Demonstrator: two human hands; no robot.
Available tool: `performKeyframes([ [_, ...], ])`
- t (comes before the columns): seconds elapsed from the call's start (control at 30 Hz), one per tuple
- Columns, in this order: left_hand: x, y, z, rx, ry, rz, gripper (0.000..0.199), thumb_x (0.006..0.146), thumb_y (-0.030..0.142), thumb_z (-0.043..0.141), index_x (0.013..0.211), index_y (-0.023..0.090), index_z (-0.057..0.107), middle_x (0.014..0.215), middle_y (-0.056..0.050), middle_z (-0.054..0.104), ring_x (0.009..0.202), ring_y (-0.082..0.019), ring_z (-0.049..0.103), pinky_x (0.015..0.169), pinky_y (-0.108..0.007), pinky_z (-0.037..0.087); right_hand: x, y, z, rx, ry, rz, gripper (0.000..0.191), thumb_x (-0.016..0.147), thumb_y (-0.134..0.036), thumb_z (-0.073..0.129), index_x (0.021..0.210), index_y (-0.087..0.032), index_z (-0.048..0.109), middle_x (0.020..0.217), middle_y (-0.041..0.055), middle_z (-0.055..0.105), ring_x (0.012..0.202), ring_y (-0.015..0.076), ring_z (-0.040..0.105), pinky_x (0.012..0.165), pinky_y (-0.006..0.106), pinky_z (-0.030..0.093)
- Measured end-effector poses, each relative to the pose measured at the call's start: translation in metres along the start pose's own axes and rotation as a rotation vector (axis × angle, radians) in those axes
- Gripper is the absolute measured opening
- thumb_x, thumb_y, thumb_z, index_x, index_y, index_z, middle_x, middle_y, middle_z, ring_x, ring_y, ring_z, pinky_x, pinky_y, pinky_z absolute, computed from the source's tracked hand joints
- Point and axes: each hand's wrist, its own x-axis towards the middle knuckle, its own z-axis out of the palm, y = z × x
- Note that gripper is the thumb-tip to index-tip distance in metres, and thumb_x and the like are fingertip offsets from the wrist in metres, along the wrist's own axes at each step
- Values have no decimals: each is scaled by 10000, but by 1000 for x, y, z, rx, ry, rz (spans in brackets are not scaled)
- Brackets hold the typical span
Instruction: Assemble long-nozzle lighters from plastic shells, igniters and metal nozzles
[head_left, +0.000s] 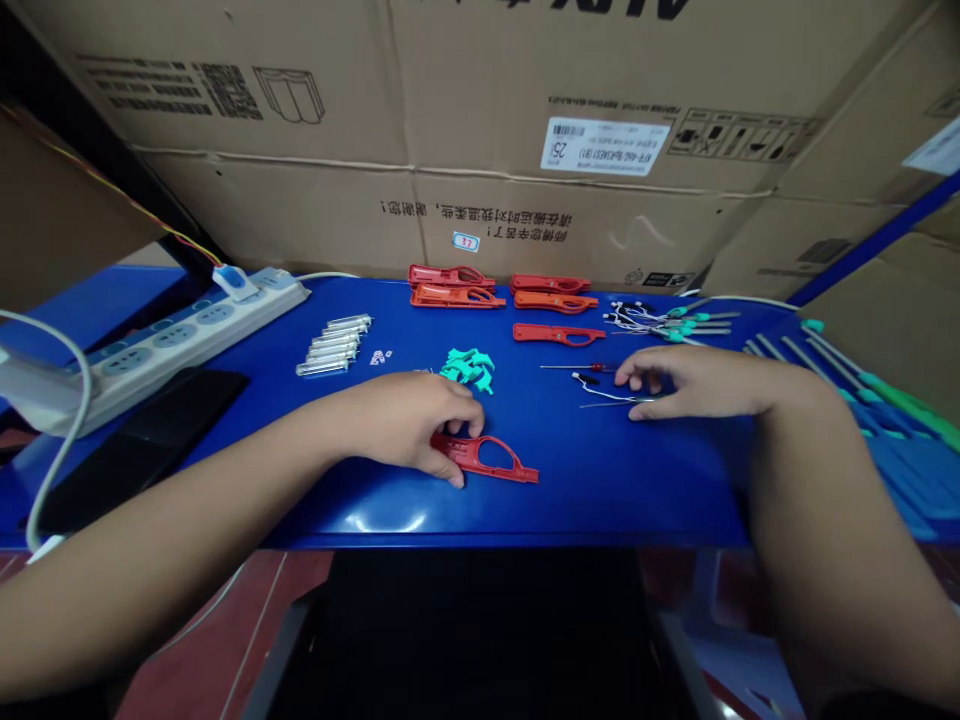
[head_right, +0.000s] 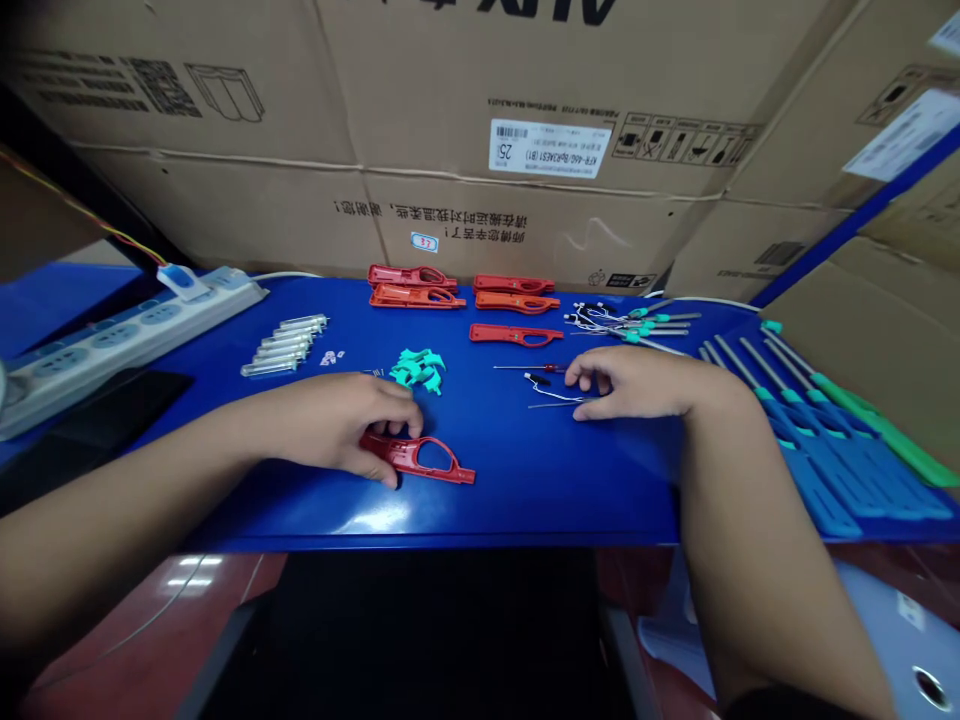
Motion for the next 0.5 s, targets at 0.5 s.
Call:
performKeyframes([
  [0.5,12,2,8,-96,481,-82,248,934,352,588,1005,183,755,943,-51,722,806,-154,659,743,-276,491,10,-69,33,84,181,-410,129,868,-246,588,918,-199,698,901,39,665,763,151,602,693,280,452],
])
